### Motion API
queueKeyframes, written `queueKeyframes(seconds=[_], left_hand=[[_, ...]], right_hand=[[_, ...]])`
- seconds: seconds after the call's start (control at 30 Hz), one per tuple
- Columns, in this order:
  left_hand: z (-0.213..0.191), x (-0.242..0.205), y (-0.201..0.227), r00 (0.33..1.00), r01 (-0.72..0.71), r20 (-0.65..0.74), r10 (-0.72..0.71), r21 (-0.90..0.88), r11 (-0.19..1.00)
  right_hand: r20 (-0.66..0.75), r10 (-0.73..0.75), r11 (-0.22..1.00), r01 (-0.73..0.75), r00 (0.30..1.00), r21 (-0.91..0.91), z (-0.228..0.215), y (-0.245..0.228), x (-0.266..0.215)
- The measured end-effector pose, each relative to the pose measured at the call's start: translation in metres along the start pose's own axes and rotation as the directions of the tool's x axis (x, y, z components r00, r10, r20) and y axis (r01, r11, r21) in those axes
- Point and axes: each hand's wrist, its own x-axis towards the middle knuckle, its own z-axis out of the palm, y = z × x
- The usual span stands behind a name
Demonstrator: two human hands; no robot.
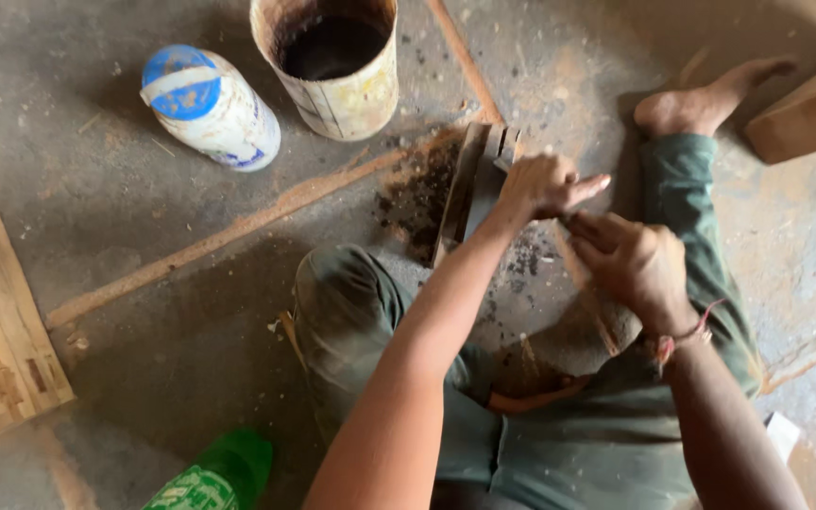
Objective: The person sits on the floor and sharpens a small metal tool on a grinding stone. They repeatedly rub the tool against the stone, occasionally dip it into a can of dark liquid, and use a screwdriver to adjust the tool's position.
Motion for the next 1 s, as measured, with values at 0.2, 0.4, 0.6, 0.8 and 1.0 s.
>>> queueKeyframes(seconds=[0.2,0.4,0.6,0.8,1.0], left_hand=[[0.021,-0.090,-0.016,0.990,-0.124,0.039,0.133,-0.179,0.976],[0.006,-0.014,-0.017,0.997,-0.080,0.002,0.081,-0.142,0.987],[0.015,-0.070,-0.011,0.983,-0.166,-0.109,0.149,-0.165,0.972],[0.021,-0.069,-0.026,0.985,-0.116,0.115,0.127,-0.103,0.988],[-0.008,-0.006,-0.016,0.997,0.003,0.077,0.005,-0.103,0.995]], right_hand=[[-0.047,0.054,0.998,-0.054,0.997,0.018,-0.002,-0.069,-0.078],[0.001,-0.054,0.997,0.054,0.999,0.046,0.009,0.001,-0.010],[-0.014,-0.020,0.996,0.021,1.000,0.089,-0.011,-0.050,-0.043],[-0.021,0.078,0.974,-0.081,0.997,-0.210,-0.017,-0.077,-0.033],[-0.015,0.002,0.994,0.000,1.000,0.108,-0.006,-0.025,0.002]])
